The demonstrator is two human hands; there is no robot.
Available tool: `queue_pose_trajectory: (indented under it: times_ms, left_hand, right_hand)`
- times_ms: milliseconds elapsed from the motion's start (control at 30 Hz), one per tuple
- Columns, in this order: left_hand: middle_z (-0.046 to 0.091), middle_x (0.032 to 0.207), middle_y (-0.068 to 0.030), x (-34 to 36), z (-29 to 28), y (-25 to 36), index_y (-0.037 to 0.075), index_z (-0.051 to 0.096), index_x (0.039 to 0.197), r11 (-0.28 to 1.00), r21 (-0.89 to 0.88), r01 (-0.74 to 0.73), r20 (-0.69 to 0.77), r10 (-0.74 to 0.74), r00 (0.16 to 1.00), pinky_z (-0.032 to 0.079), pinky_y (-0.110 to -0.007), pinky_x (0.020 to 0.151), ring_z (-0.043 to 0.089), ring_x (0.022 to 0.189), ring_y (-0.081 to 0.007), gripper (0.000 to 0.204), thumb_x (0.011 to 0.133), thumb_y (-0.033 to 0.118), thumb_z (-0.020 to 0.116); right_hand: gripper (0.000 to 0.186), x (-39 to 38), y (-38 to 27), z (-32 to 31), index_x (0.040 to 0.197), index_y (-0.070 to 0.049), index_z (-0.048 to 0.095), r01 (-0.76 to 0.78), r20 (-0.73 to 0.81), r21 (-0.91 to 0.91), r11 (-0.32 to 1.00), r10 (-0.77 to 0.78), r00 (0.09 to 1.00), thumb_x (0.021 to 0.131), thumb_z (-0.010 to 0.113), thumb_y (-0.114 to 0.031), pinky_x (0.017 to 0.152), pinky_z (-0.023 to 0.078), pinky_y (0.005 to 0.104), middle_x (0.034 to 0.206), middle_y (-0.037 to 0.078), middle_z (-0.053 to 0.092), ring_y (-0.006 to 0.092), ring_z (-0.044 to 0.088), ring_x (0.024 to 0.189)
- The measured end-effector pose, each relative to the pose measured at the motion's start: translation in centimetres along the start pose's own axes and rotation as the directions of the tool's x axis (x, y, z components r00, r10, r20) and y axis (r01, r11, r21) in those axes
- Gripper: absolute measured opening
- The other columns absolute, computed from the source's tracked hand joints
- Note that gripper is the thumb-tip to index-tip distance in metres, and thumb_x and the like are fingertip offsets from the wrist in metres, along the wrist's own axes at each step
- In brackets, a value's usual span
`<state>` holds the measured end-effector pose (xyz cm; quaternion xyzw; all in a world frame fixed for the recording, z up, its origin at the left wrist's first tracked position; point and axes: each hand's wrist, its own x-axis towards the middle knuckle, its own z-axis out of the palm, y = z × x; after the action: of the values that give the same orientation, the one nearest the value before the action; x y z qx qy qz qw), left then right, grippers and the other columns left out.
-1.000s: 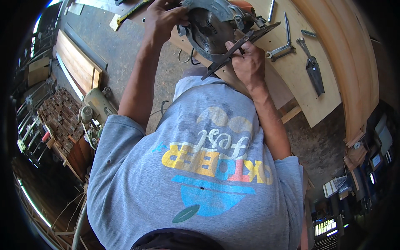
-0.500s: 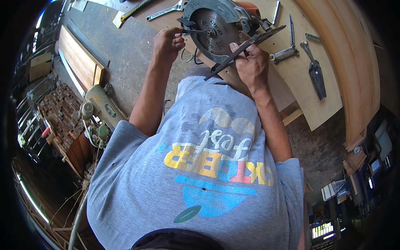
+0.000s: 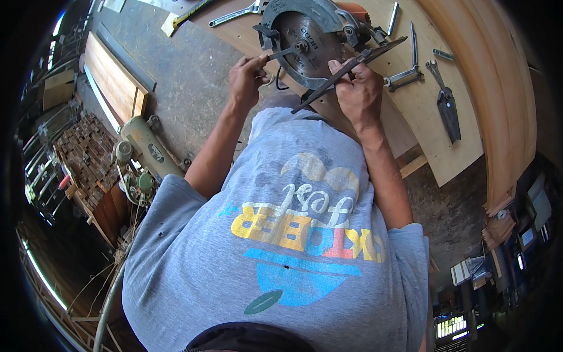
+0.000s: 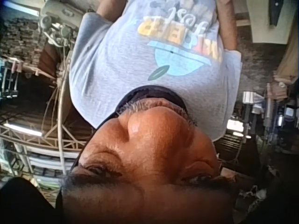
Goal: Repairing or adjusting a handheld circular saw using a wrench to tighten or loosen mechanical components.
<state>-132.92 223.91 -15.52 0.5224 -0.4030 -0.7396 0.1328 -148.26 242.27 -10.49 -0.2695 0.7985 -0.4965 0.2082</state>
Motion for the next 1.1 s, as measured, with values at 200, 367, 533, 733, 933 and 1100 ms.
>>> queue_pose_trajectory:
  times_ms: [200,367,533,733,933,1100]
  left_hand:
    - [0.052,0.062,-0.0069,-0.6,-1.3,-4.9,0.001,0.06,0.076,0.734,0.542,-0.41,0.219,0.348,0.912,0.044,-0.033,0.053,0.049,0.057,-0.0172,0.032,0.093,0.026,0.068]
    - [0.052,0.063,-0.009,-2.7,-0.5,-6.6,-0.001,0.059,0.076,0.638,0.68,-0.361,0.261,0.25,0.933,0.042,-0.037,0.054,0.047,0.056,-0.0198,0.038,0.095,0.031,0.066]
    - [0.052,0.061,-0.0088,-6.9,2.0,-3.5,0.0,0.056,0.073,0.754,0.615,-0.231,0.341,0.01,0.94,0.042,-0.036,0.052,0.046,0.054,-0.0203,0.037,0.092,0.029,0.069]
    - [0.055,0.065,-0.0046,-8.3,3.4,-1.4,0.001,0.059,0.073,0.636,0.614,-0.467,0.609,-0.006,0.793,0.04,-0.029,0.054,0.046,0.057,-0.0136,0.033,0.089,0.025,0.074]
    - [0.056,0.064,-0.0067,-9.2,5.5,1.1,0.004,0.06,0.082,0.434,0.642,-0.632,0.635,0.162,0.756,0.043,-0.033,0.052,0.047,0.052,-0.0212,0.026,0.077,0.018,0.081]
    - [0.058,0.07,-0.0047,-6.7,6.7,2.7,0.006,0.064,0.087,0.121,0.54,-0.833,0.713,0.46,0.529,0.043,-0.032,0.054,0.05,0.055,-0.0196,0.025,0.074,0.016,0.083]
  right_hand:
    - [0.032,0.1,0.3,0.0,0.066,-0.003,0.056,-0.013,-0.002,0.008,1.0,0.013,1.0,0.095,0.064,-0.014,0.052,0.032,0.0275,0.057,-0.002,0.047,0.0117,0.037,0.053]
    - [0.029,0.1,0.1,-0.3,0.069,-0.003,0.059,-0.056,0.035,-0.012,0.998,0.056,0.998,0.095,0.064,-0.013,0.052,0.032,0.0269,0.056,-0.003,0.046,0.0106,0.037,0.053]
    - [0.023,0.0,0.9,-0.3,0.073,-0.002,0.062,0.0,0.002,0.02,1.0,0.0,1.0,0.094,0.066,-0.012,0.051,0.033,0.0264,0.057,-0.003,0.049,0.0101,0.038,0.054]
    - [0.019,0.0,0.9,-0.4,0.078,-0.001,0.066,0.02,-0.009,-0.035,0.999,-0.02,1.0,0.092,0.068,-0.013,0.051,0.034,0.0271,0.059,-0.002,0.055,0.0101,0.041,0.054]
    - [0.018,0.1,1.0,-0.2,0.076,-0.003,0.066,0.049,-0.046,0.023,0.999,-0.047,0.998,0.089,0.071,-0.014,0.048,0.037,0.0313,0.058,0.001,0.06,0.0134,0.044,0.049]
    - [0.014,-0.1,0.5,-0.6,0.083,-0.002,0.068,0.02,0.015,-0.013,1.0,-0.02,1.0,0.092,0.068,-0.013,0.05,0.039,0.0291,0.064,0.001,0.063,0.0108,0.047,0.054]
